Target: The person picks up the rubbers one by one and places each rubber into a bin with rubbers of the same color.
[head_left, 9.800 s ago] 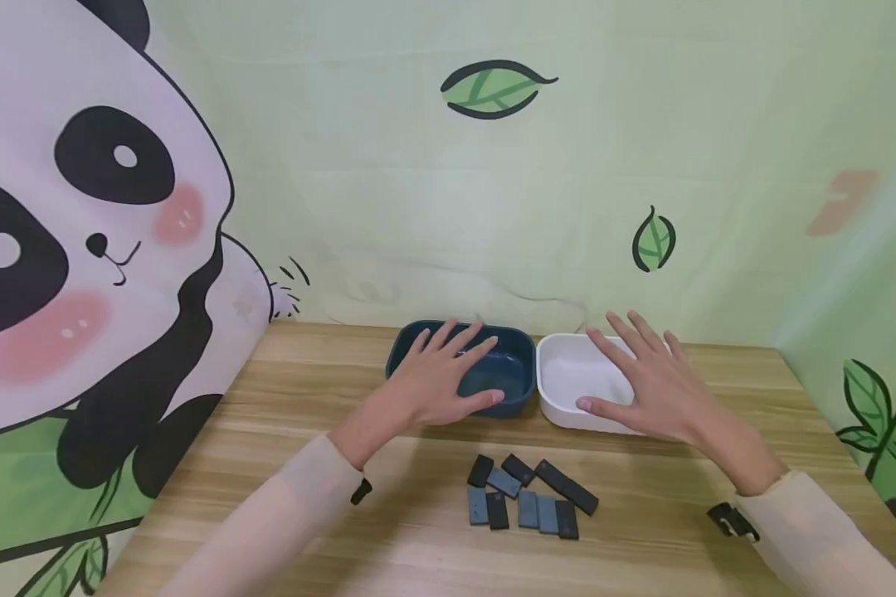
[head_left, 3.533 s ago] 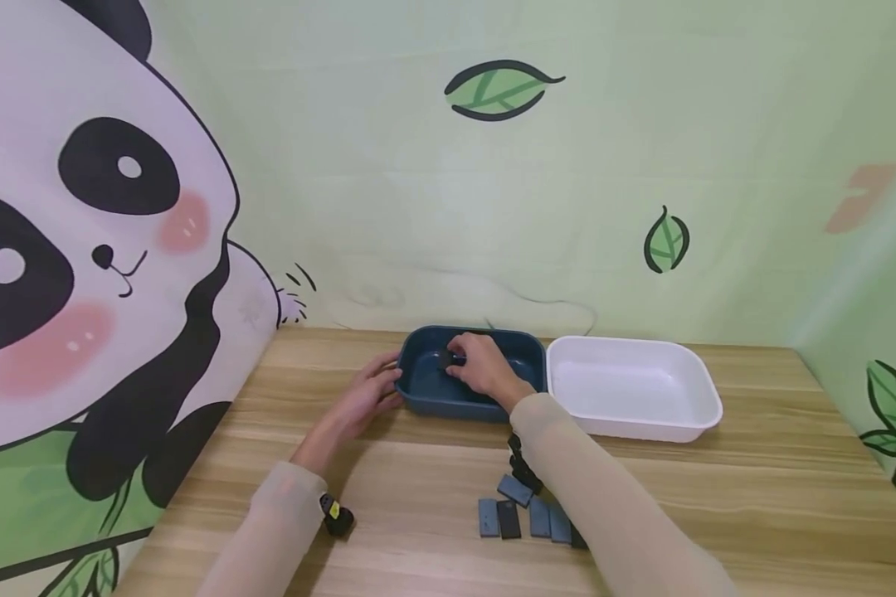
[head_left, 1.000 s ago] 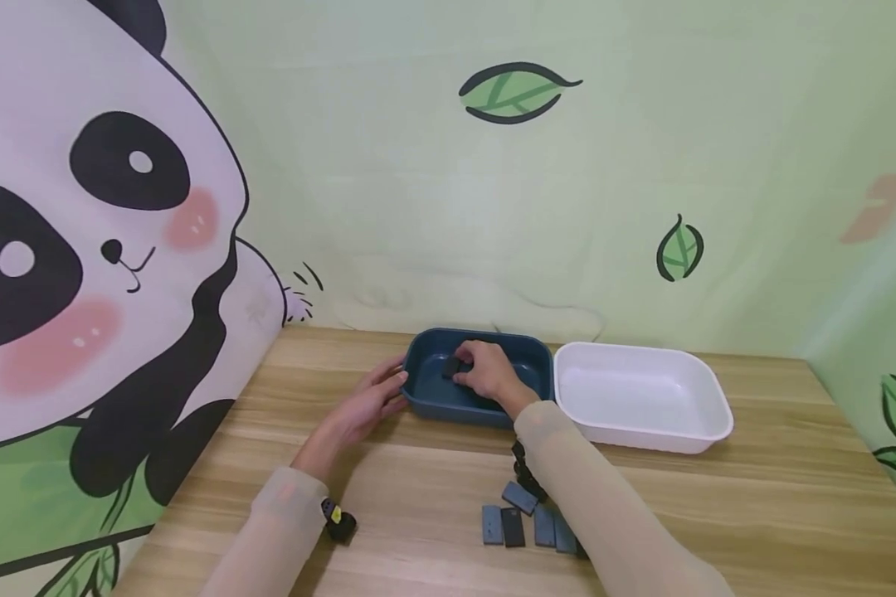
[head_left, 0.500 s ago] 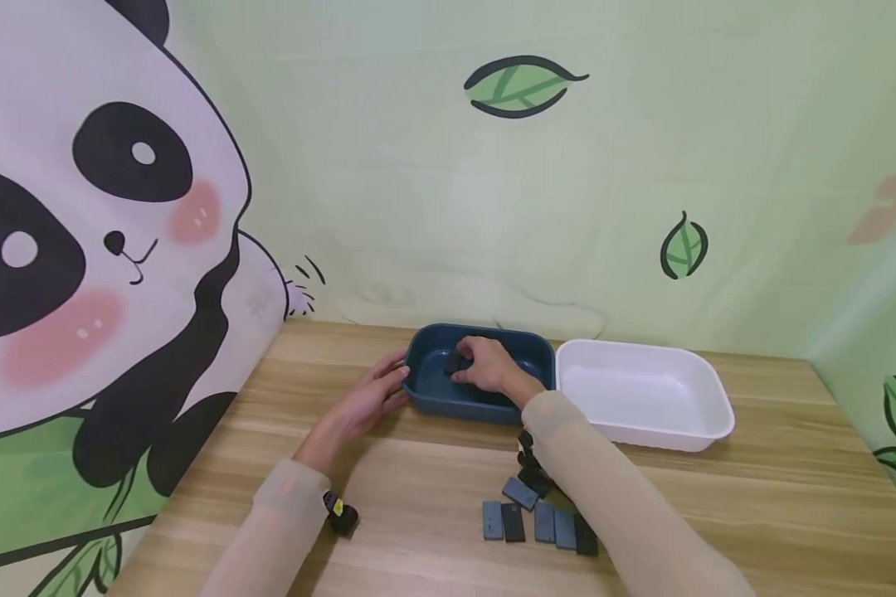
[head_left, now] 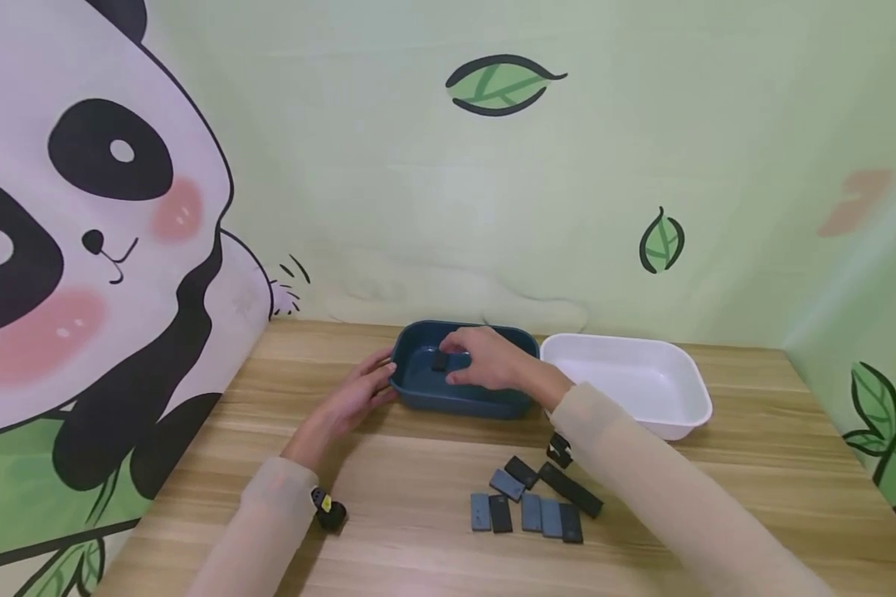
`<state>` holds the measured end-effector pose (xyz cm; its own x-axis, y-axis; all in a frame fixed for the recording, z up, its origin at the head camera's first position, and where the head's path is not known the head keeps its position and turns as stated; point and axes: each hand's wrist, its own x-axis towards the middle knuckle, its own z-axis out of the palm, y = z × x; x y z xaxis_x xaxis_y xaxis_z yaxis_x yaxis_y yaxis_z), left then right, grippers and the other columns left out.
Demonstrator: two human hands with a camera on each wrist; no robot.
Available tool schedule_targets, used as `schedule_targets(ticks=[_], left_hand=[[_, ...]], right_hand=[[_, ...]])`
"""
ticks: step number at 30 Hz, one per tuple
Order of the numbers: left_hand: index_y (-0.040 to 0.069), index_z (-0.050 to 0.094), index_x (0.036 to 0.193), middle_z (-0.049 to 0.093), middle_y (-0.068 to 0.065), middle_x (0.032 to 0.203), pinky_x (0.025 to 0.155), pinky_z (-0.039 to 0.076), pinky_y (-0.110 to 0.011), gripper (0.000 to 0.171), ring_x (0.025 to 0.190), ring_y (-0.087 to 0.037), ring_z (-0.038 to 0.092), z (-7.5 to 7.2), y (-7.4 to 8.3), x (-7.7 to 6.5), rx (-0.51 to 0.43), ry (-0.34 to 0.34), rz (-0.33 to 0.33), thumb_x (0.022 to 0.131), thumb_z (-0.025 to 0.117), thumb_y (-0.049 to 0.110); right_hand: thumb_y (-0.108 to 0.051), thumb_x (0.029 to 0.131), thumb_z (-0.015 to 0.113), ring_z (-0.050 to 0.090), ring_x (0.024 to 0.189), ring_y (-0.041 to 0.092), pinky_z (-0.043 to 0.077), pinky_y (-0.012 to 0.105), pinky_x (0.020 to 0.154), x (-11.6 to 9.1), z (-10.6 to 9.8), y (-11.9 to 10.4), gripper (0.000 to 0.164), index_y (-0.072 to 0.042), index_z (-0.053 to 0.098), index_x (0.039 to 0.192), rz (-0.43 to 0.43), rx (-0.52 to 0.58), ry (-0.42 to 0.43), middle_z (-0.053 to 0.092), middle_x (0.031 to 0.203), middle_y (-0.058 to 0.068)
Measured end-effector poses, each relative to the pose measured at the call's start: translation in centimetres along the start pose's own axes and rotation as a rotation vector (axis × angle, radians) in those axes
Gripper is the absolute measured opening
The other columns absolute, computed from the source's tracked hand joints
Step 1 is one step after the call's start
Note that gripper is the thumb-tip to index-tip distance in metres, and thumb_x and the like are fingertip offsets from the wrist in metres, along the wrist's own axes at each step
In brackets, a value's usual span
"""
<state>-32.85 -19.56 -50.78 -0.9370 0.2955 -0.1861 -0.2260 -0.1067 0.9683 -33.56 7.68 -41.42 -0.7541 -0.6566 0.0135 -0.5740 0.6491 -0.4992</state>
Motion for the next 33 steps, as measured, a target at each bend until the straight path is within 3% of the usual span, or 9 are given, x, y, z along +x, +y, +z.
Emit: schedule_targets(ticks=[6,10,20,24,33], left_hand=[[0.009,0.028,0.167,0.037,-0.02,0.167,0.123,0.036,-0.049,0.055,0.152,-0.033,0.039,-0.4,0.2,-0.4,-0.003,-0.013,-0.02,0.116,0.044,0.018],[0.009,0.028,0.167,0.036,-0.02,0.167,0.123,0.036,-0.049,0.055,0.152,-0.033,0.039,-0.5,0.1,-0.3,-0.007,-0.014,-0.019,0.116,0.044,0.018],[0.01,0.029,0.167,0.037,-0.019,0.167,0.121,0.04,-0.045,0.056,0.15,-0.031,0.041,-0.2,0.4,0.0,0.014,-0.01,-0.022,0.115,0.046,0.018],[0.01,0.028,0.167,0.034,-0.019,0.168,0.122,0.037,-0.048,0.056,0.151,-0.032,0.04,-0.3,0.3,0.0,0.009,-0.015,-0.026,0.115,0.045,0.016],[0.009,0.028,0.168,0.032,-0.019,0.169,0.123,0.036,-0.048,0.056,0.152,-0.033,0.039,-0.3,0.4,-0.1,0.011,-0.011,-0.023,0.115,0.046,0.016]], right_hand=[[-0.02,0.097,0.08,0.064,0.126,0.03,0.051,0.044,0.109,-2.7,-0.9,-2.1,0.041,-0.001,0.071,0.132,-0.143,-0.127,0.002,0.07,0.13,0.012],[-0.019,0.097,0.079,0.064,0.125,0.031,0.051,0.045,0.109,-5.1,-1.3,-2.3,0.038,-0.002,0.072,0.13,-0.18,-0.173,-0.017,0.07,0.13,0.011],[-0.013,0.094,0.082,0.069,0.109,0.026,0.059,0.04,0.094,-11.6,0.4,1.1,0.029,-0.001,0.075,0.121,-0.221,-0.102,0.0,0.071,0.115,0.008],[-0.012,0.095,0.081,0.069,0.106,0.023,0.059,0.038,0.092,-13.9,1.7,1.9,0.027,-0.004,0.075,0.12,-0.206,-0.097,-0.037,0.071,0.115,0.006],[-0.015,0.091,0.084,0.066,0.118,0.023,0.056,0.042,0.1,-15.9,4.2,3.3,0.035,-0.008,0.075,0.124,-0.218,-0.164,-0.049,0.07,0.127,0.005]])
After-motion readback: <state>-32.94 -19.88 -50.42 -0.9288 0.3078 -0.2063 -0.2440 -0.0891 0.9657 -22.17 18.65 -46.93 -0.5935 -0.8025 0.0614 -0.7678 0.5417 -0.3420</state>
